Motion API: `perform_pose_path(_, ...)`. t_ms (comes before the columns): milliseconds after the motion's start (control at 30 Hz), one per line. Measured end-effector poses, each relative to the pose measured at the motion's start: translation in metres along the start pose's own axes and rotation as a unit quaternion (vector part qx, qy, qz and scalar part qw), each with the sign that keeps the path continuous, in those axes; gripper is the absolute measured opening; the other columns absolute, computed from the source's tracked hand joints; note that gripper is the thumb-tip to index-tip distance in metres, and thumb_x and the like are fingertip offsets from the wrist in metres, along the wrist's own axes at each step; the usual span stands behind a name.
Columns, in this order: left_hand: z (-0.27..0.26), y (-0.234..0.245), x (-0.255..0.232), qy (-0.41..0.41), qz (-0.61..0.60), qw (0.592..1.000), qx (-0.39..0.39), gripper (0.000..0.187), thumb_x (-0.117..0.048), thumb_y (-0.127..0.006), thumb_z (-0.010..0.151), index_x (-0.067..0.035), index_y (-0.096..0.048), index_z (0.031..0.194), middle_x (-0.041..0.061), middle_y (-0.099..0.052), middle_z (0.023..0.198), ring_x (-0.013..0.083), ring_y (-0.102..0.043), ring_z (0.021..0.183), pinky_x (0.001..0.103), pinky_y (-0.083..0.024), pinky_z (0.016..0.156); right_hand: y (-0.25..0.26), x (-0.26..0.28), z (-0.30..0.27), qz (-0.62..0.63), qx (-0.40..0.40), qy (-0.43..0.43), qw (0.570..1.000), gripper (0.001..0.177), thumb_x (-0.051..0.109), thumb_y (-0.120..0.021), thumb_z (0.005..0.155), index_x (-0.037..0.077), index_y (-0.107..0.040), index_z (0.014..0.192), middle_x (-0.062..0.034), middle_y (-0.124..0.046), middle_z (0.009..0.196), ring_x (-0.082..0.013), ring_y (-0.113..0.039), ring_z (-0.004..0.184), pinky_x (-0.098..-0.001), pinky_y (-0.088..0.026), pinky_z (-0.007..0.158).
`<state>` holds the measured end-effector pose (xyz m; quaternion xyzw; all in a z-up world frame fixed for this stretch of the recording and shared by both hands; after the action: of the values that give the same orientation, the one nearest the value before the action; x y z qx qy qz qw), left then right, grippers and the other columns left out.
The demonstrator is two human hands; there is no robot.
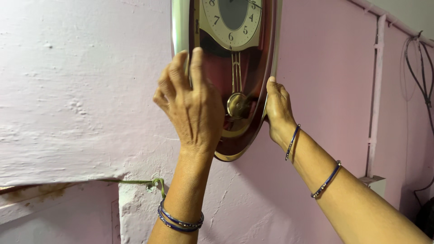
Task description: The person removes a wall clock from a pink wall, wipes its front and back with a cloth, opens the battery compartment, and handles batteries and a small packet. The person also moves remote controls and other small items on a nearby table while holding the clock.
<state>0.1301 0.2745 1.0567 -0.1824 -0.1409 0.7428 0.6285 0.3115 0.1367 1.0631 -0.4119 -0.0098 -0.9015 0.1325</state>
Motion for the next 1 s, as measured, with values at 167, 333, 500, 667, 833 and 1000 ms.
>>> perform_pose_path(167,-0.001,-0.004,0.01,0.097,-0.143,0.984,0.029,0.066,-0.007,-0.065,0.093,0.001,-0.04,0.153,0.028,-0.05,0.14,0.0377,-0.05,0.128,0.046,-0.054,0.096,0.0,-0.007,0.016,-0.026,-0.03,-0.027,0.999,0.049,0.06,-0.036,0.102,0.014,-0.052,0.111,-0.0053,-0.054,0.124,-0.0186,-0.048,0.127,-0.0521,-0.037,0.114)
perform_pose_path(333,0.005,-0.009,0.025,0.226,-0.265,0.933,0.09,0.061,-0.015,-0.066,0.099,0.003,-0.04,0.151,0.025,-0.062,0.124,0.033,-0.07,0.105,0.043,-0.061,0.089,-0.003,-0.006,0.021,-0.003,-0.015,-0.027,1.0,0.048,0.06,-0.041,0.099,0.013,-0.05,0.101,-0.0082,-0.056,0.119,-0.0184,-0.053,0.125,-0.0559,-0.041,0.114)
perform_pose_path(500,0.006,-0.015,0.032,0.34,-0.364,0.857,0.133,0.06,-0.023,-0.066,0.095,-0.004,-0.046,0.148,0.021,-0.076,0.113,0.0243,-0.079,0.091,0.038,-0.064,0.082,0.0,0.0,0.023,-0.031,-0.032,0.0,0.999,0.049,0.061,-0.051,0.102,0.015,-0.041,0.09,-0.0093,-0.05,0.105,-0.0234,-0.057,0.114,-0.057,-0.04,0.116)
perform_pose_path(667,0.008,-0.019,0.026,0.269,-0.333,0.898,0.1,0.059,-0.026,-0.061,0.103,0.003,-0.042,0.151,0.025,-0.068,0.128,0.0324,-0.071,0.111,0.044,-0.058,0.094,0.002,0.005,0.022,-0.059,-0.052,-0.012,0.997,0.043,0.057,-0.047,0.101,0.017,-0.045,0.088,-0.0105,-0.055,0.106,-0.0265,-0.054,0.124,-0.0625,-0.032,0.116)
perform_pose_path(833,0.004,-0.024,0.021,0.228,-0.316,0.918,0.072,0.059,-0.028,-0.059,0.106,0.008,-0.042,0.15,0.028,-0.058,0.143,0.0411,-0.058,0.13,0.049,-0.049,0.107,0.006,0.013,0.019,-0.071,-0.052,-0.008,0.996,0.041,0.056,-0.047,0.1,0.016,-0.054,0.092,-0.012,-0.058,0.115,-0.027,-0.044,0.134,-0.0632,-0.025,0.119)
perform_pose_path(1000,0.01,-0.027,0.016,0.243,-0.343,0.904,0.076,0.059,-0.029,-0.058,0.106,0.006,-0.04,0.151,0.026,-0.059,0.14,0.0401,-0.061,0.13,0.048,-0.051,0.107,0.014,0.023,0.026,-0.069,-0.049,0.014,0.996,0.041,0.054,-0.048,0.1,0.015,-0.052,0.09,-0.0107,-0.059,0.11,-0.0239,-0.05,0.127,-0.0617,-0.03,0.116)
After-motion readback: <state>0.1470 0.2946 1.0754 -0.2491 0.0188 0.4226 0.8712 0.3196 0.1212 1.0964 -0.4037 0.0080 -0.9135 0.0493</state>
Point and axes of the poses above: each hand's wrist, its own z-axis towards the middle knuckle, its own y-axis out of the back of the hand, x = y × z, the point moved 5 cm from there along z, towards the middle knuckle
